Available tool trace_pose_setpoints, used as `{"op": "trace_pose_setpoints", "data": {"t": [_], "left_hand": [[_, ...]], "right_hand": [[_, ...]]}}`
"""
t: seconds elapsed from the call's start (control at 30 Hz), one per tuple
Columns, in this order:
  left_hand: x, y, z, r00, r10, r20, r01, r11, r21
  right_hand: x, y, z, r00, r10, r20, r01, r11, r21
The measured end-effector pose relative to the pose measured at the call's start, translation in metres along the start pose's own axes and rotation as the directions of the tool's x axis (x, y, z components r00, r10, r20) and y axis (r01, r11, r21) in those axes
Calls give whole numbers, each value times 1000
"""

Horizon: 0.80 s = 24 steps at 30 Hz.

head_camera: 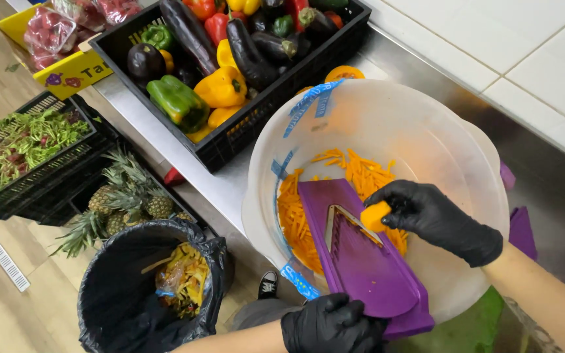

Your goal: Using a mandoline slicer to julienne carrots into a large plastic prep bowl.

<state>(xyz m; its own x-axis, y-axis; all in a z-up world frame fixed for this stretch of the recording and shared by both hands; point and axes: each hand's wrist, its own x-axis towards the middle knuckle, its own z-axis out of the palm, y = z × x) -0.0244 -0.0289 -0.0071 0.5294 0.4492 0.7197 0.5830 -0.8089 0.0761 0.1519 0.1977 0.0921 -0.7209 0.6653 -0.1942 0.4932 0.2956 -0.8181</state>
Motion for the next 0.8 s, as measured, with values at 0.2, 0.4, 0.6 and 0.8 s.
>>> {"op": "trace_pose_setpoints", "data": {"t": [0.2,0.4,0.6,0.8], "left_hand": [[-6,6,-2,995,57,-83,-47,992,114],[-7,8,-1,996,6,-87,0,998,69],[-5,10,-1,997,18,-71,-13,997,71],[-7,13,2,999,7,-39,-4,997,76]], "right_hand": [[-3,-28,40,966,-155,205,177,980,-94],[4,-15,57,922,-270,278,317,938,-139],[27,1,66,905,-335,261,390,899,-198],[102,87,85,930,-310,198,364,854,-373]]}}
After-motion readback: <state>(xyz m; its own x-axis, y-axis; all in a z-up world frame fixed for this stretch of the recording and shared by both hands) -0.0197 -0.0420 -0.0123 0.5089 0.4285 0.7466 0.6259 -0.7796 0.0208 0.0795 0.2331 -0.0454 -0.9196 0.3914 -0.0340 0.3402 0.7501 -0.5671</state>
